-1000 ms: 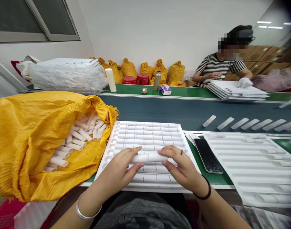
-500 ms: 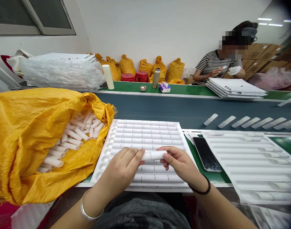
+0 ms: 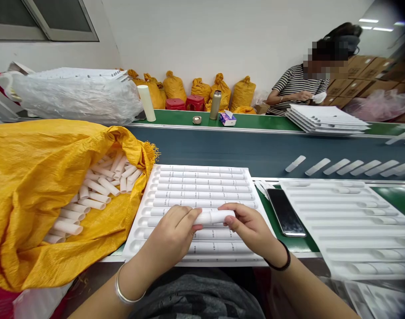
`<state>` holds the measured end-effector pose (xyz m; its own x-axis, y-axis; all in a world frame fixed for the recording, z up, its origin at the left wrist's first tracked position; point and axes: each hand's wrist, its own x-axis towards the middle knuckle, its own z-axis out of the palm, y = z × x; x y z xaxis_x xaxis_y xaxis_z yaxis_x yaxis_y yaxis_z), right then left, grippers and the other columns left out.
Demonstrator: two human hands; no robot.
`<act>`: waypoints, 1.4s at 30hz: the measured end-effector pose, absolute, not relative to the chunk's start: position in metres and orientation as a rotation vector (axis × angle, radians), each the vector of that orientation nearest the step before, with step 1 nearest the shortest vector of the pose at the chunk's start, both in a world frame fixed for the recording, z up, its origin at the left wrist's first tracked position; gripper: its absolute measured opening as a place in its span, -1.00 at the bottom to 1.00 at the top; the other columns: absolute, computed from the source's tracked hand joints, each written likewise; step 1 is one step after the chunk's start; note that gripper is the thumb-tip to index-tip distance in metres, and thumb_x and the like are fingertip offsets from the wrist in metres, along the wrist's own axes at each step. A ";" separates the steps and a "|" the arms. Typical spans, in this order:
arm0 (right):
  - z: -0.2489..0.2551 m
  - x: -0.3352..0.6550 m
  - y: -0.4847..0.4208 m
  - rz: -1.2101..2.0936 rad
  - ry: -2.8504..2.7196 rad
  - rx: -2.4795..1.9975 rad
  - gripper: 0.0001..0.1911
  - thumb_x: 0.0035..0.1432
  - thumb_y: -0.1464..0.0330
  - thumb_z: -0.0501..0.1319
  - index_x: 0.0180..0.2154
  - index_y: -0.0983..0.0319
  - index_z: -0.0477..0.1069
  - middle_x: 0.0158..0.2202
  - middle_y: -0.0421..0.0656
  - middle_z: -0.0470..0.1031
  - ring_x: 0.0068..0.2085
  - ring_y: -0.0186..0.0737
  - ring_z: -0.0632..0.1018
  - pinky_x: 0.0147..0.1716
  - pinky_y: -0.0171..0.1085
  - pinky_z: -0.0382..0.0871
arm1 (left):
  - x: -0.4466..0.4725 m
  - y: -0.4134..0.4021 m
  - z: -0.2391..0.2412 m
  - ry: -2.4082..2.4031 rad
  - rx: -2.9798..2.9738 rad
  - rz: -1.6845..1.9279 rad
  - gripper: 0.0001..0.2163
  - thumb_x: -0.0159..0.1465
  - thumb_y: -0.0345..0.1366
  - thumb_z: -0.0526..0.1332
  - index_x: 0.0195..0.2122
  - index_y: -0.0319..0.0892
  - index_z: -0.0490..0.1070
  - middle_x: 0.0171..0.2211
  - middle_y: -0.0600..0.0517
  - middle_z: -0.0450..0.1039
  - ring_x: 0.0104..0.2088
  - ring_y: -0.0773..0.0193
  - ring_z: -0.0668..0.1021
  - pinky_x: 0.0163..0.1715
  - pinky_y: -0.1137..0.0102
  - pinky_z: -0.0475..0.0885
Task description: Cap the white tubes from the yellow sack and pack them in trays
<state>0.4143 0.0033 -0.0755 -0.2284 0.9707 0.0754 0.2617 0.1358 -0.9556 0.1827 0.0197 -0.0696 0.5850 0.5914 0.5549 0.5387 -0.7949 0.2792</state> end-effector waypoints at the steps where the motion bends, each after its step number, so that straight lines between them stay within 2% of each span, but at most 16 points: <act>1: -0.076 0.413 0.004 1.258 -1.535 -1.222 -0.71 0.23 0.18 0.15 -0.14 0.24 0.42 -0.45 -0.19 0.41 -0.48 -0.37 0.38 -0.49 -0.35 0.30 | 0.183 0.021 -0.071 0.963 2.776 1.012 -0.70 0.26 -0.50 0.15 0.02 -0.33 0.28 -0.25 -0.11 0.44 -0.25 0.18 0.45 -0.25 0.25 0.45; 4: -0.077 0.410 0.008 1.500 -1.308 -1.240 -0.63 0.18 0.11 0.18 -0.17 0.28 0.41 -0.50 -0.22 0.39 -0.54 -0.41 0.35 -0.54 -0.38 0.27 | 0.183 0.023 -0.073 0.953 2.885 0.983 -0.67 0.25 -0.50 0.16 0.05 -0.35 0.26 -0.25 -0.12 0.45 -0.25 0.17 0.45 -0.24 0.24 0.45; 7: -0.078 0.407 0.010 1.572 -1.227 -1.252 -0.61 0.14 0.09 0.22 -0.22 0.30 0.40 -0.53 -0.24 0.38 -0.56 -0.45 0.33 -0.57 -0.40 0.23 | 0.181 0.024 -0.073 0.955 2.935 0.957 -0.66 0.25 -0.50 0.17 0.06 -0.36 0.26 -0.25 -0.12 0.46 -0.25 0.18 0.45 -0.24 0.24 0.46; 14: -0.069 0.401 0.015 1.869 -0.937 -1.253 -0.57 0.06 0.05 0.26 -0.49 0.28 0.26 -0.64 -0.30 0.27 -0.66 -0.54 0.20 -0.71 -0.48 -0.02 | 0.177 0.023 -0.074 0.880 3.058 0.954 -0.64 0.23 -0.54 0.15 0.08 -0.40 0.26 -0.21 -0.15 0.46 -0.25 0.14 0.44 -0.24 0.22 0.46; 17: -0.068 0.400 0.016 2.021 -0.821 -1.271 -0.59 0.07 0.08 0.27 -0.49 0.27 0.24 -0.67 -0.32 0.24 -0.68 -0.56 0.15 -0.72 -0.50 -0.07 | 0.175 0.024 -0.076 0.848 3.101 0.915 -0.61 0.23 -0.53 0.15 0.10 -0.40 0.25 -0.16 -0.18 0.46 -0.22 0.12 0.44 -0.21 0.20 0.45; 19: -0.070 0.400 0.016 2.031 -0.862 -1.302 -0.58 0.09 0.05 0.23 -0.47 0.27 0.25 -0.66 -0.31 0.26 -0.68 -0.53 0.17 -0.73 -0.48 -0.01 | 0.174 0.024 -0.079 0.844 3.091 0.911 -0.62 0.23 -0.53 0.15 0.10 -0.39 0.25 -0.16 -0.17 0.45 -0.21 0.12 0.44 -0.19 0.20 0.44; 21: -0.072 0.401 0.015 1.889 -1.083 -1.322 -0.55 0.13 -0.01 0.15 -0.41 0.28 0.30 -0.60 -0.25 0.33 -0.63 -0.45 0.28 -0.67 -0.42 0.17 | 0.175 0.025 -0.081 0.888 3.018 0.919 -0.65 0.25 -0.51 0.15 0.07 -0.37 0.27 -0.20 -0.15 0.46 -0.23 0.13 0.45 -0.20 0.21 0.45; 23: -0.073 0.404 0.014 1.553 -1.447 -1.326 -0.55 0.17 0.01 0.11 -0.23 0.29 0.37 -0.43 -0.14 0.44 -0.48 -0.34 0.42 -0.46 -0.30 0.37 | 0.176 0.025 -0.083 0.957 2.890 0.929 -0.70 0.27 -0.46 0.14 0.03 -0.35 0.29 -0.24 -0.14 0.45 -0.25 0.15 0.45 -0.22 0.23 0.45; 26: -0.069 0.407 0.010 0.986 -1.955 -1.247 -0.60 0.23 0.18 0.12 0.03 0.24 0.32 -0.14 -0.04 0.46 -0.20 -0.21 0.47 -0.14 -0.16 0.37 | 0.178 0.023 -0.081 1.002 2.662 0.927 -0.65 0.30 -0.38 0.13 0.10 -0.29 0.23 -0.24 -0.12 0.44 -0.24 0.17 0.47 -0.22 0.26 0.46; 29: -0.065 0.406 0.008 0.768 -2.167 -1.144 -0.68 0.27 0.27 0.08 0.01 0.25 0.33 -0.17 -0.04 0.49 -0.20 -0.19 0.49 -0.17 -0.18 0.38 | 0.179 0.018 -0.078 0.980 2.547 0.919 -0.46 0.33 -0.36 0.08 0.30 -0.24 -0.07 -0.29 -0.06 0.43 -0.29 0.20 0.46 -0.27 0.28 0.47; 31: -0.064 0.404 0.009 0.734 -2.209 -1.123 -0.69 0.28 0.28 0.08 0.01 0.24 0.34 -0.21 -0.05 0.51 -0.24 -0.20 0.50 -0.22 -0.21 0.40 | 0.177 0.016 -0.078 0.968 2.549 0.922 -0.39 0.33 -0.37 0.07 0.34 -0.21 -0.22 -0.32 -0.04 0.42 -0.32 0.20 0.45 -0.31 0.29 0.47; 36: -0.071 0.396 0.012 0.640 -2.332 -0.973 -0.69 0.28 0.31 0.10 0.03 0.25 0.34 -0.17 -0.03 0.53 -0.17 -0.17 0.52 -0.17 -0.21 0.42 | 0.164 0.006 -0.091 1.027 2.594 0.944 -0.37 0.32 -0.42 0.07 0.35 -0.19 -0.23 -0.39 -0.03 0.37 -0.38 0.21 0.42 -0.39 0.30 0.46; 39: -0.080 0.384 0.011 0.699 -2.305 -0.908 -0.68 0.28 0.30 0.11 0.05 0.23 0.32 -0.15 -0.04 0.53 -0.16 -0.20 0.54 -0.16 -0.24 0.43 | 0.159 -0.003 -0.099 1.052 2.590 0.979 -0.37 0.31 -0.45 0.06 0.34 -0.21 -0.21 -0.39 -0.04 0.38 -0.38 0.20 0.42 -0.40 0.30 0.46; 42: -0.091 0.373 0.016 0.610 -2.390 -0.888 -0.69 0.26 0.31 0.13 0.03 0.24 0.34 -0.16 -0.03 0.52 -0.18 -0.18 0.53 -0.18 -0.23 0.43 | 0.156 -0.006 -0.107 1.083 2.594 0.888 -0.38 0.33 -0.39 0.06 0.34 -0.19 -0.23 -0.38 -0.03 0.40 -0.37 0.21 0.45 -0.38 0.31 0.48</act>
<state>0.3730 0.0163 -0.0911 -0.6532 0.6924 0.3063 0.4611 0.6847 -0.5645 0.1565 -0.0062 -0.1069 0.5527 0.6983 0.4548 0.5827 -0.7140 0.3882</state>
